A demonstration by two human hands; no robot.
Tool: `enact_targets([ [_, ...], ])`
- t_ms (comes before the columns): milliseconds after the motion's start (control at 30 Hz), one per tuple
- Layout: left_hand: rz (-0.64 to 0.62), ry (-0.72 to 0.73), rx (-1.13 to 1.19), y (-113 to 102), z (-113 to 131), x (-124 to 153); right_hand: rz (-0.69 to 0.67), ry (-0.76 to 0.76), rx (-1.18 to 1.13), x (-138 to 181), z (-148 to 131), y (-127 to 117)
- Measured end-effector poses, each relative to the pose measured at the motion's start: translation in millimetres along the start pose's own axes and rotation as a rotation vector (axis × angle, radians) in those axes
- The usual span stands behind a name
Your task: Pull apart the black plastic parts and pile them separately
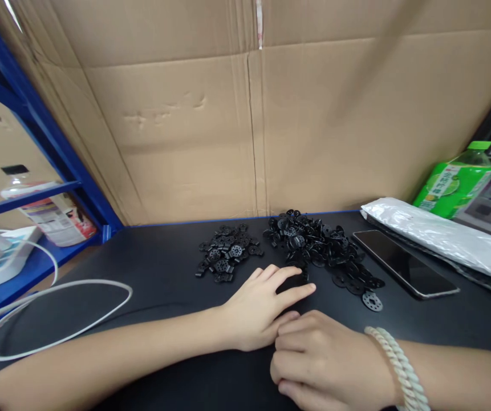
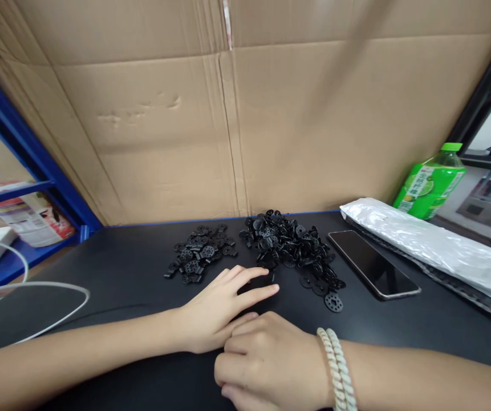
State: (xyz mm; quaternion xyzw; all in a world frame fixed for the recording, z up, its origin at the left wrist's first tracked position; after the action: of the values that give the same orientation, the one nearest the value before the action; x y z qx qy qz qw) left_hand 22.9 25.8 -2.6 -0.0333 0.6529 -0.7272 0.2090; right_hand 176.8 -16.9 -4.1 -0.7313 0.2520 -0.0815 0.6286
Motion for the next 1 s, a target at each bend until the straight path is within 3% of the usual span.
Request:
enact_targets([
  [167, 0.034, 0.003, 0.024, 1, -2, 1, 0.000, 0.013, -0.013, 2, 1, 3],
  [367, 0.393, 0.056, 0.223, 4, -8, 5, 0.022, 0.074, -0.180, 3, 5, -1],
  [467, 0.597, -0.038, 0.312, 3, -9, 8, 0.053, 0.208, -0.365, 1, 11, -5],
  [600, 0.775, -0.191, 0.435, 1, -12, 12, 0.135, 0.516, -0.668, -2, 24, -5],
  [700, 0.803, -0.142, 0.410, -1, -13, 13, 0.165, 0.685, -1.016, -3, 33, -5],
  [800, 0.795, -0.083, 0.399, -4, -12, 14, 0.177, 0.674, -1.370, -4, 37, -5],
  [1000, 0.818, 0.039, 0.363, -9, -8, 13, 0.063, 0.593, -1.559, -4, 38, -3],
])
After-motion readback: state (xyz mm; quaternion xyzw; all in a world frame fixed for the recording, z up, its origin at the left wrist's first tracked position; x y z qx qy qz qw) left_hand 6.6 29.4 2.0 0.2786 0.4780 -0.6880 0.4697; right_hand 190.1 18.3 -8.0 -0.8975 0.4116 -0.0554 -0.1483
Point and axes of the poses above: each hand's wrist, its own x-axis away from the middle knuckle, its own y-axis out of the palm, z = x × y, the point moved 1 cm from there along -x, towards the middle knuckle, and after that the axes turned 12 degrees about y, right-handed, at the moved point
